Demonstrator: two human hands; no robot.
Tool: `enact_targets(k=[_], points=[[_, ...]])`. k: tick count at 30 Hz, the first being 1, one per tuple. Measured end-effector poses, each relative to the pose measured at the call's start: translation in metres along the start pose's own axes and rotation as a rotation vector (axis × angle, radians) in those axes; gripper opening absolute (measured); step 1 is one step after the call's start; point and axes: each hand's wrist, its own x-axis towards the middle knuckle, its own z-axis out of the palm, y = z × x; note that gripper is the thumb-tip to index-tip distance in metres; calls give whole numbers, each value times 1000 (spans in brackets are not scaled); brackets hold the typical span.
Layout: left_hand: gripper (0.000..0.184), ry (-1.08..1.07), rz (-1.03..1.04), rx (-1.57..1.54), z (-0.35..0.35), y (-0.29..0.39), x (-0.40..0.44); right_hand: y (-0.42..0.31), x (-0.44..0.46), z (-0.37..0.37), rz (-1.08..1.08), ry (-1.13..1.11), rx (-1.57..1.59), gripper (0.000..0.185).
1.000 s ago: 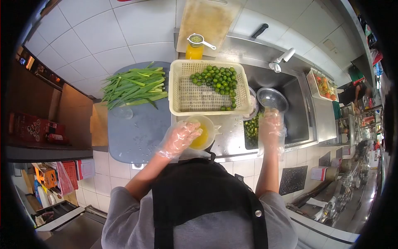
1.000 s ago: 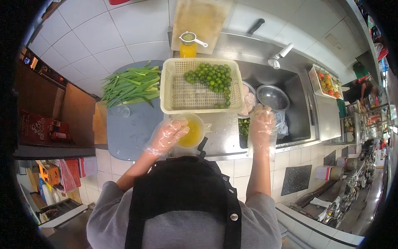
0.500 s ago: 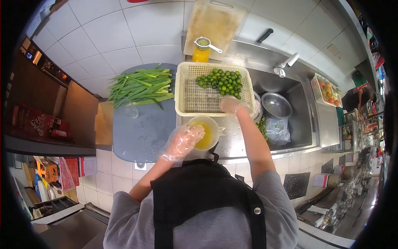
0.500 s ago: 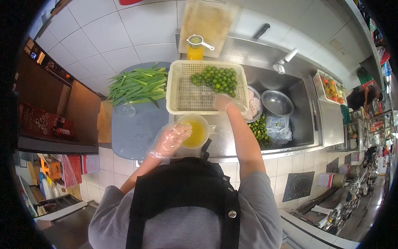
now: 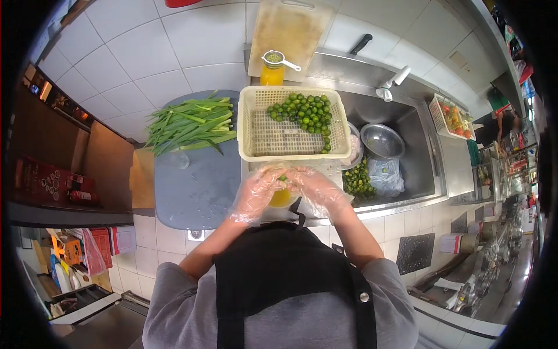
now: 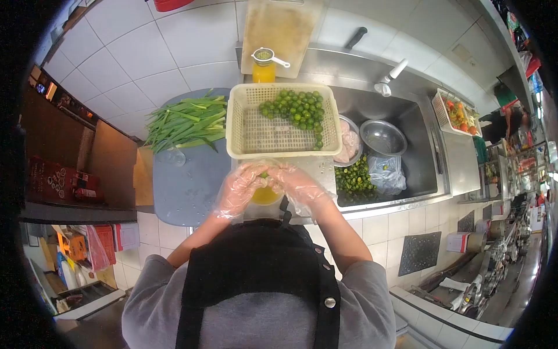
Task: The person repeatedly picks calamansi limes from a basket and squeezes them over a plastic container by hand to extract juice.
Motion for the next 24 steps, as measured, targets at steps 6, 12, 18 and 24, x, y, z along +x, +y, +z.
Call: enact_targets(k=[6,12,18,24], points=[[26,97,88,166,6,-18,-2,22,-2,21,-167,-32,-78,32],[24,113,-127,-144,10,-29,-8,19,1,17,-345,37,-716,36],[23,73,-49,55,14,-36,-9,68,18,13,-622,225,-941,25],[20,56,101,303,16,-37,-5,58,13,28,-477,316,-904,24]])
